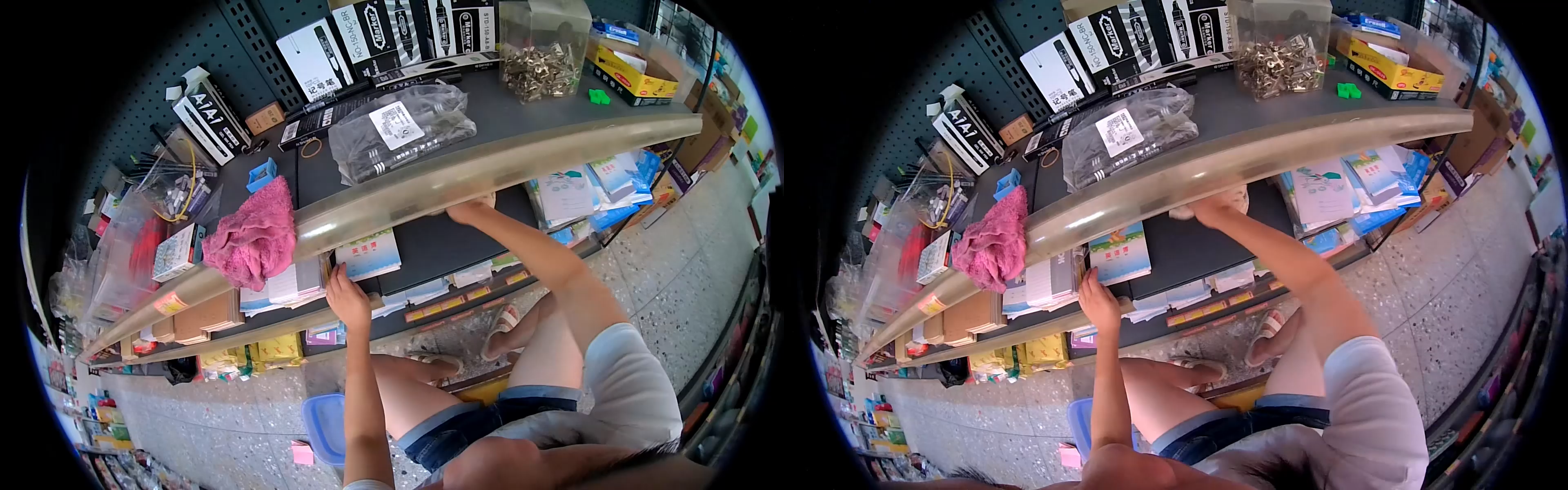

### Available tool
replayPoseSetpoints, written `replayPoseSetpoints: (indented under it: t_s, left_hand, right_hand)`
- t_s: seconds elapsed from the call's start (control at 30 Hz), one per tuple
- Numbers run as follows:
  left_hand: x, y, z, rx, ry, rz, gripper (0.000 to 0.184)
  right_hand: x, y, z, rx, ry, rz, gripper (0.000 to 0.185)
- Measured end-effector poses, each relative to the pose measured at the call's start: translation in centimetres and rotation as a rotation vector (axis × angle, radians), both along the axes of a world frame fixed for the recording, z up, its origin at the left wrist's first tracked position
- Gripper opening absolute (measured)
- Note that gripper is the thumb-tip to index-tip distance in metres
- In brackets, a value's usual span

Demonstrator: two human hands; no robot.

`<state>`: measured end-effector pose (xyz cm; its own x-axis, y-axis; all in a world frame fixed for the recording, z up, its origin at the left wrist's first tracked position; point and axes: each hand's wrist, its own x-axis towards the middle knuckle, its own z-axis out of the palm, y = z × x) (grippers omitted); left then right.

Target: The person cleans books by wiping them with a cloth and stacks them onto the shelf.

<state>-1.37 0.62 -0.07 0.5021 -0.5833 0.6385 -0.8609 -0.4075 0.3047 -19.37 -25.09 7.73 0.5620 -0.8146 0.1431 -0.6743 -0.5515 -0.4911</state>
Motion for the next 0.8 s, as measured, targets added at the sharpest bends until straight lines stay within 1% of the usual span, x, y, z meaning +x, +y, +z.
replayPoseSetpoints:
  t_s: [0.07,0.1,0.17,0.2,0.23,0.3,0.37,0.43,0.5,0.57,0.6,0.7,0.77,0.8]
  left_hand:
    - [0.2,-0.2,0.0,-0.009,-0.003,-0.003,0.038]
    - [0.3,-0.1,-0.1,-0.008,-0.002,-0.007,0.038]
    - [0.2,0.1,-0.4,-0.006,0.003,-0.006,0.038]
    - [0.1,0.1,-0.4,-0.007,0.004,-0.006,0.038]
    - [0.2,0.1,-0.3,-0.005,0.001,-0.008,0.038]
    - [0.4,0.1,-0.2,0.000,0.008,-0.016,0.038]
    - [0.3,0.4,-0.2,0.022,0.015,-0.016,0.038]
    - [0.3,0.3,-0.3,0.042,0.011,-0.018,0.037]
    - [0.4,0.1,-0.5,0.045,0.016,-0.029,0.038]
    - [0.6,0.2,-0.7,0.051,0.012,-0.042,0.039]
    - [0.9,0.3,-0.9,0.046,0.043,-0.081,0.039]
    - [-0.3,0.6,0.5,-0.047,0.165,-0.118,0.036]
    - [-2.2,0.6,1.7,-0.086,0.181,-0.111,0.034]
    - [-3.4,0.3,2.3,-0.116,0.175,-0.114,0.035]
  right_hand:
    - [-1.7,0.2,-1.4,-0.261,0.508,0.634,0.037]
    - [-3.6,3.3,1.7,-0.217,0.522,0.911,0.038]
    - [-6.5,8.1,4.1,0.061,0.601,1.182,0.035]
    - [-8.1,8.1,1.3,0.304,0.325,1.512,0.038]
    - [-9.8,9.3,0.6,0.402,0.259,1.561,0.042]
    - [-11.6,9.4,-0.2,0.542,0.077,1.380,0.043]
    - [-11.2,7.6,3.0,0.357,0.413,0.908,0.048]
    - [-11.5,4.6,2.4,-0.105,0.327,0.525,0.045]
    - [-10.3,1.1,0.8,-0.210,0.336,0.101,0.039]
    - [-8.7,-2.5,-3.6,-0.219,0.352,-0.113,0.036]
    - [-8.2,-3.2,-4.7,-0.219,0.358,-0.220,0.034]
    - [-7.1,-0.1,-4.5,-0.417,0.601,-0.103,0.031]
    - [-7.5,3.7,-3.5,-0.404,0.599,0.037,0.029]
    - [-8.1,5.9,-2.8,-0.345,0.548,0.214,0.029]
